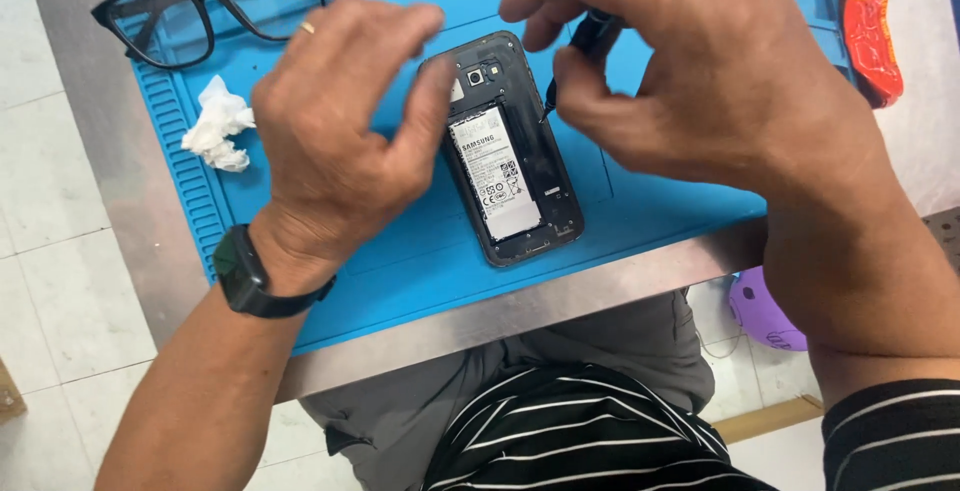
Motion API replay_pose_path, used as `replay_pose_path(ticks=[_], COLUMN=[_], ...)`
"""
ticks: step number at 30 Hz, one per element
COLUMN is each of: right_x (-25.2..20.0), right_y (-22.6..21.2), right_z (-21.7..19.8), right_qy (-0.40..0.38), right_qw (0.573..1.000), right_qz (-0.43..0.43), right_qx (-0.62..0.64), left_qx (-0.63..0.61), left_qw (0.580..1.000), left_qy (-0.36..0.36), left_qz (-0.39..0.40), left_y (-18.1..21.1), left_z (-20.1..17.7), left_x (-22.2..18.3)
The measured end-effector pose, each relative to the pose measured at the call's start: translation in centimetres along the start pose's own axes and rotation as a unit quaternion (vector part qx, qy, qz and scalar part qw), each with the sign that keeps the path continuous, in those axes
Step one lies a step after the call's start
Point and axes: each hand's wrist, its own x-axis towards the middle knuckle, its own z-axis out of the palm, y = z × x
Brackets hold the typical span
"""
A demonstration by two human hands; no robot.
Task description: Fastening multiple small screws into the internal chassis of a smartphone using a precision screwdriver to finalize assembly.
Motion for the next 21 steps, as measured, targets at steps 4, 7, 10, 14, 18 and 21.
replay_pose_path(ticks=[4, 7, 10, 14, 18, 21], right_x=[-0.1, -0.2, -0.1, -0.1, -0.1, -0.2], right_y=[0.5, 1.1, 1.5, 2.0, 1.9, 2.0], right_z=[0.2, 0.6, 0.8, 0.8, 0.5, 0.3], right_qy=[0.008, 0.03, 0.048, 0.055, 0.058, 0.057], right_qw=[1.0, 0.999, 0.999, 0.998, 0.998, 0.998], right_qz=[0.007, 0.022, 0.003, -0.021, -0.028, -0.027], right_qx=[-0.013, -0.011, 0.0, -0.01, 0.006, -0.002], left_qx=[0.034, 0.039, 0.025, 0.009, -0.008, -0.003], left_qw=[0.999, 0.998, 0.998, 0.999, 0.999, 0.998], left_qy=[-0.022, -0.038, -0.047, -0.052, -0.053, -0.068], left_qz=[0.022, 0.039, 0.039, 0.014, -0.001, 0.002], left_y=[1.1, 1.9, 2.2, 1.8, 1.7, 1.9], left_z=[-0.2, 0.0, 0.2, 0.5, 0.7, 1.1], left_x=[0.1, -0.2, -0.2, -0.3, -0.3, -0.3])
